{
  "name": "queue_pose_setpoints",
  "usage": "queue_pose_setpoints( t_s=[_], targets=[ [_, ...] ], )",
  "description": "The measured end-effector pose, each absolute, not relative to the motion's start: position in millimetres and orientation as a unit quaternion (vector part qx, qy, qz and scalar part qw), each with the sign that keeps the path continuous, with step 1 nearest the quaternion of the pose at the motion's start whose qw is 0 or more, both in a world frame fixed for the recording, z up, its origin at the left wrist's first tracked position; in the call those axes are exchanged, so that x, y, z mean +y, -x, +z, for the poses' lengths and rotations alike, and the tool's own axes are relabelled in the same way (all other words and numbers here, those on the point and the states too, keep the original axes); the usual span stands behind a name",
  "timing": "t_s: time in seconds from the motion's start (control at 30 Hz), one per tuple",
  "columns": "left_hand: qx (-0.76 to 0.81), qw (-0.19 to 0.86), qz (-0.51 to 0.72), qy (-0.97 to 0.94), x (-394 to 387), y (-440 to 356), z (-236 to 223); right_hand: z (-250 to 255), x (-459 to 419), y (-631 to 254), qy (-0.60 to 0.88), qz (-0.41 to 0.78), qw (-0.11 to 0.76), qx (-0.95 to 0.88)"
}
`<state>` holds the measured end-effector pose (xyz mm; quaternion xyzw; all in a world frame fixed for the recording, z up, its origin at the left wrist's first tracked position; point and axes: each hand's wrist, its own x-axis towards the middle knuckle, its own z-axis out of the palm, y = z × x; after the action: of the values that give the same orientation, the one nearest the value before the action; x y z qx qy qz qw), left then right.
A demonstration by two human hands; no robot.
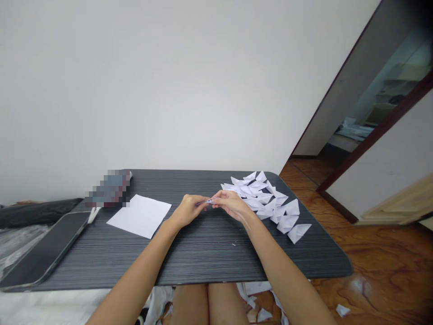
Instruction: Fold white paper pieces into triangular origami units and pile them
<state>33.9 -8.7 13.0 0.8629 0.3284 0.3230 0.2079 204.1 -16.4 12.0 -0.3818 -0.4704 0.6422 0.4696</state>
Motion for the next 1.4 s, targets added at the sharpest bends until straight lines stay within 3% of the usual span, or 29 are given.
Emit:
queue_pose_setpoints(
  t_s=[0.67,0.87,1.03,1.13,1.3,1.4],
  targets=[
    [0.237,0.079,0.361,-0.899,-11,-37,8,7,-13,-202,0.391,0.686,0.464,-0.402],
    [0.255,0.047,0.371,-0.892,-11,-36,12,12,-16,-199,0.391,0.648,0.515,-0.403],
    [0.417,-0.010,0.470,-0.778,-10,-42,10,4,-14,-187,0.406,0.557,0.618,-0.377],
    [0.502,0.042,0.531,-0.681,-8,-49,5,-3,-12,-178,0.405,0.517,0.661,-0.363],
    [0.475,0.287,0.528,-0.643,-3,-56,-7,-9,-12,-166,0.429,0.473,0.672,-0.375],
    [0.451,0.316,0.497,-0.670,-1,-56,-8,-12,-13,-165,0.458,0.461,0.642,-0.408]
  ],
)
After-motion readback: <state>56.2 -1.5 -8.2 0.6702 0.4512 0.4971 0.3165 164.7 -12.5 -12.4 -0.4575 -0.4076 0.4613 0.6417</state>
